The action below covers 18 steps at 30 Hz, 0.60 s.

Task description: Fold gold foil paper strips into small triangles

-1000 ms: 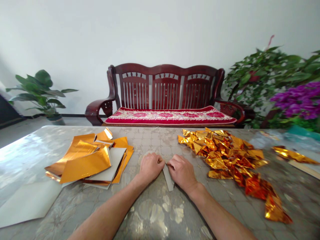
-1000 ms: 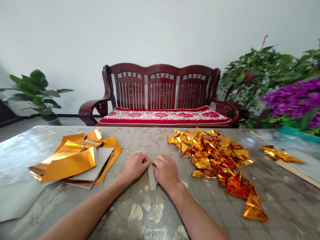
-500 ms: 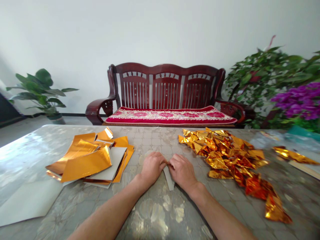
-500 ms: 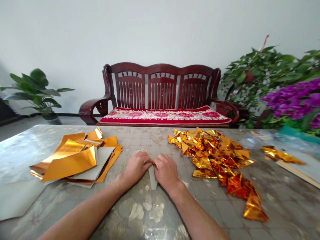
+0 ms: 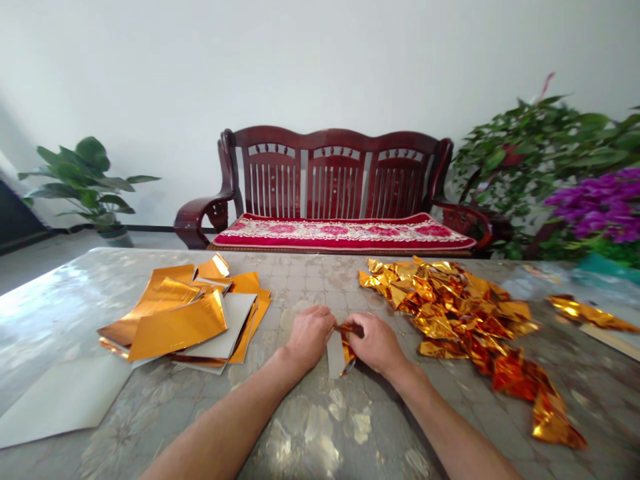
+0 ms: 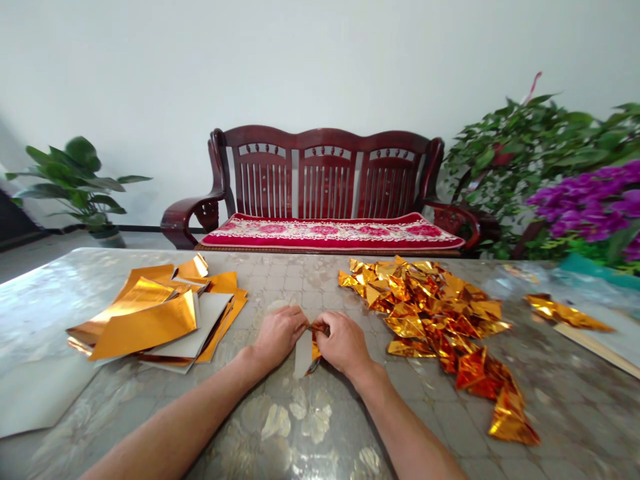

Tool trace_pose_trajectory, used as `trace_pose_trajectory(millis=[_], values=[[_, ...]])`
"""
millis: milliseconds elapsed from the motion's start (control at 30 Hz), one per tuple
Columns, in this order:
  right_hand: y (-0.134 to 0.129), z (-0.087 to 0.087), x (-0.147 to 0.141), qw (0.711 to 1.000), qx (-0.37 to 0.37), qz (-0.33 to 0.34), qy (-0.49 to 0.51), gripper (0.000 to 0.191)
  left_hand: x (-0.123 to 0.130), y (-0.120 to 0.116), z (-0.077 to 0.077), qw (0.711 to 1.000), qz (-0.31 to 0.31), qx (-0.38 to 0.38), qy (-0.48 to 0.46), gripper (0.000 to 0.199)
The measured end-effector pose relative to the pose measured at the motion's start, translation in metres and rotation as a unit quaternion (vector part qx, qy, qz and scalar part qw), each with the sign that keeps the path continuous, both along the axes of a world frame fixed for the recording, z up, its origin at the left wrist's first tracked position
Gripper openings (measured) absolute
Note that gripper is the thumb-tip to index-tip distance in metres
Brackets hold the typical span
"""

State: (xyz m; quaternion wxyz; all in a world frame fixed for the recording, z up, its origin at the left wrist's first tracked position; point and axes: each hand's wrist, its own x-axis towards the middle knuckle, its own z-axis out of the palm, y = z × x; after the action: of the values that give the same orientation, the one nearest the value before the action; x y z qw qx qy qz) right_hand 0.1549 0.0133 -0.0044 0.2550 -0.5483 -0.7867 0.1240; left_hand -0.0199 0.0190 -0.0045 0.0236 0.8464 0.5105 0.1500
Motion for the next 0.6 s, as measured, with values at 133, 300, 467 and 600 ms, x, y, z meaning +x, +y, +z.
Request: trace_pose_trajectory(millis=[133,300,467,600], values=[[-0.0019,-0.0030,0.0036,0.999,0.026,0.024,-0.006,0.014,-0.0007,0.0006,-0.0008,1.000,0.001,-0.008,0.001,0.022],[-0.0069,-0.0052,0.0037,0.995,0.075,0.046,-0.050,0.016,-0.0026,0.0031,-0.0034,1.000,-0.008,0.005,0.001,0.022],[-0.0079,-0.0050,0.0029,0.988,0.106,0.066,-0.095,0.016,-0.0051,0.0041,-0.0061,0.999,-0.029,0.017,0.017,0.023],[-0.0082,-0.0055,0.0028,0.982,0.123,0.083,-0.113,0.018,-0.0071,0.0021,-0.0056,0.998,-0.048,0.018,0.028,0.020]])
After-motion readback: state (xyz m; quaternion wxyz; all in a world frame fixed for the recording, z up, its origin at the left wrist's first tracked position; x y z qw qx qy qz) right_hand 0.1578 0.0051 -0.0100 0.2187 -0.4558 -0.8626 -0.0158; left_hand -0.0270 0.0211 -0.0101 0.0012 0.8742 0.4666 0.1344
